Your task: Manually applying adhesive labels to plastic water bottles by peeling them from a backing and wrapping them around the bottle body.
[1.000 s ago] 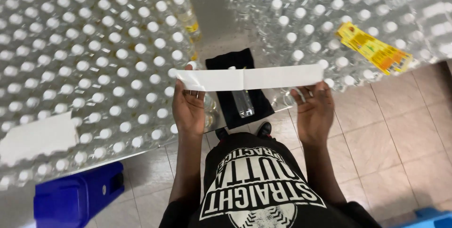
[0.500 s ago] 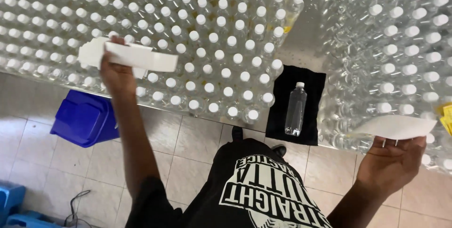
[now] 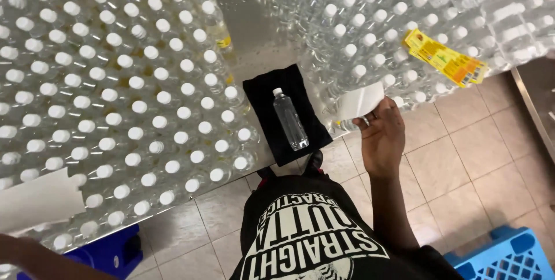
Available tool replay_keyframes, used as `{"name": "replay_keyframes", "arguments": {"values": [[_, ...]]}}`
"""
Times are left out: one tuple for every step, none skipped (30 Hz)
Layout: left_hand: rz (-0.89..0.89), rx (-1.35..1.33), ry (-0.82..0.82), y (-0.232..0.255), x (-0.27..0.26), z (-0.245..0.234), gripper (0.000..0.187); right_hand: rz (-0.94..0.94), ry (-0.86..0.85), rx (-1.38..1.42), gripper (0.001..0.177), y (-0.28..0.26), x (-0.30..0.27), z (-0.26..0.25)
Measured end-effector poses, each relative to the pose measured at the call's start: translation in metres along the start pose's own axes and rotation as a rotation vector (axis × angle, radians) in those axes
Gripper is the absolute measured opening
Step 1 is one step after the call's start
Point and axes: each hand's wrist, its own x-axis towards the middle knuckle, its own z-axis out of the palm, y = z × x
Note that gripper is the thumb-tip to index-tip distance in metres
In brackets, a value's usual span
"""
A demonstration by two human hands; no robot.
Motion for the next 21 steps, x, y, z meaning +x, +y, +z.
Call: {"name": "replay_keyframes", "arguments": {"values": [[0.066, 0.02, -0.006, 0.012, -0.009, 0.005, 0.012, 0.004, -0.013, 0.001, 0.017, 0.001, 0.001, -0.002], [0.133, 0.043, -0.007, 0.025, -0.02, 0.007, 0.013, 0.011, -0.033, 0.002, 0.017, 0.002, 0.003, -0.003], [0.199, 0.065, -0.006, 0.038, -0.032, 0.013, 0.015, 0.004, -0.025, 0.007, 0.017, 0.001, 0.003, -0.001], [0.266, 0.091, -0.006, 0.052, -0.043, 0.017, 0.018, 0.0, -0.027, -0.012, 0.018, 0.0, 0.003, 0.001], [0.334, 0.116, -0.005, 0.068, -0.053, 0.021, 0.02, -0.004, -0.029, -0.031, 0.019, -0.001, 0.003, 0.003], [0.402, 0.142, -0.004, 0.084, -0.07, 0.034, 0.023, -0.007, -0.021, -0.025, 0.019, 0.002, 0.003, 0.003], [0.47, 0.167, -0.004, 0.102, -0.089, 0.044, 0.025, -0.035, -0.032, -0.044, 0.019, 0.004, 0.003, 0.002], [0.539, 0.191, -0.004, 0.122, -0.108, 0.052, 0.028, -0.065, -0.042, -0.061, 0.02, 0.006, 0.004, 0.002], [0.546, 0.186, -0.01, 0.161, -0.152, 0.084, 0.028, -0.068, -0.033, -0.055, 0.02, 0.008, 0.001, 0.007], [0.407, -0.011, -0.337, 0.204, -0.202, 0.105, 0.025, -0.066, -0.058, -0.052, 0.017, 0.009, 0.0, 0.012], [0.271, -0.212, -0.667, 0.25, -0.251, 0.112, 0.037, -0.064, -0.083, -0.049, 0.015, 0.011, -0.002, 0.018], [0.273, -0.213, -0.669, 0.279, -0.281, 0.125, 0.037, -0.065, -0.081, -0.047, 0.015, 0.016, -0.005, 0.021], [0.205, -0.32, -0.89, 0.308, -0.311, 0.138, 0.037, -0.061, -0.111, -0.039, 0.014, 0.02, -0.008, 0.024], [0.13, -0.423, -1.109, 0.339, -0.341, 0.152, 0.047, -0.054, -0.143, -0.032, 0.013, 0.022, -0.01, 0.028], [0.13, -0.42, -1.109, 0.349, -0.355, 0.162, 0.047, -0.052, -0.143, -0.03, 0.013, 0.022, -0.011, 0.03], [0.128, -0.437, -1.152, 0.357, -0.369, 0.173, 0.055, -0.048, -0.174, -0.054, 0.015, 0.024, -0.013, 0.033], [0.125, -0.453, -1.195, 0.365, -0.383, 0.184, 0.064, -0.044, -0.205, -0.079, 0.018, 0.026, -0.015, 0.035], [0.126, -0.452, -1.199, 0.361, -0.393, 0.189, 0.064, -0.044, -0.201, -0.077, 0.018, 0.025, -0.017, 0.036], [-0.001, -0.509, -1.166, 0.356, -0.403, 0.194, 0.061, -0.051, -0.229, -0.097, 0.018, 0.023, -0.019, 0.037], [-0.129, -0.565, -1.129, 0.352, -0.413, 0.201, 0.058, -0.058, -0.256, -0.117, 0.018, 0.022, -0.02, 0.037], [-0.129, -0.565, -1.134, 0.352, -0.415, 0.206, 0.058, -0.059, -0.251, -0.116, 0.018, 0.022, -0.017, 0.036]]}}
